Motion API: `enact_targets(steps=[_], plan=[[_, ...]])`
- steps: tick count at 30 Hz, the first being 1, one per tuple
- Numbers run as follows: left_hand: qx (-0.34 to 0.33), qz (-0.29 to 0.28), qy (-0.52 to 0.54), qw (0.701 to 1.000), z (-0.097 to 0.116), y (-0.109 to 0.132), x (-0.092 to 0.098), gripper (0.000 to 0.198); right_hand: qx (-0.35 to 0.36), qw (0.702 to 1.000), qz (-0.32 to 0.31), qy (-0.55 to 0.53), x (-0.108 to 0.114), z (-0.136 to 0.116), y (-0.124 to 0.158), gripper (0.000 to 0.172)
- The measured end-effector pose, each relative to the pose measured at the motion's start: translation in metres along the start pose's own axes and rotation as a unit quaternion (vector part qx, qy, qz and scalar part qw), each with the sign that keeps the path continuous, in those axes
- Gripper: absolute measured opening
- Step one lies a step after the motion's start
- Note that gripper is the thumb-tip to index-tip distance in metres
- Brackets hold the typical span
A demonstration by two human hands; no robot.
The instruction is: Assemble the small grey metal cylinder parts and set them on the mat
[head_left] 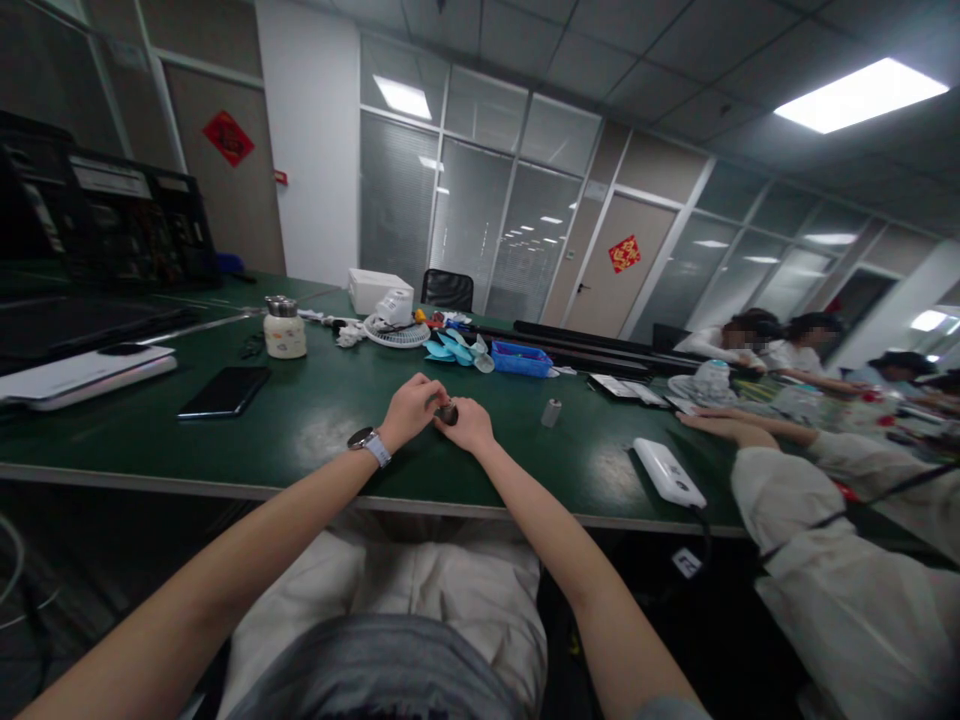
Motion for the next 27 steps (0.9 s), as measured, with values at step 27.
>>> enact_targets(steps=[27], plan=[[-0.087,0.042,-0.073,0.993,0.0064,0.0027,-0.0011,0.016,-0.002,1.000,-0.002,0.005,-0.0022,-0.0011,-0.0002,0.035]])
Point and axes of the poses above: each hand's wrist, its own y-axis away from the middle knuckle, its own x-axis out of the back of the hand, z = x × y, the point moved 1 cm from there along -y, towards the middle knuckle, and after that the axes turned 15 degrees about x, right-handed, at the moved point
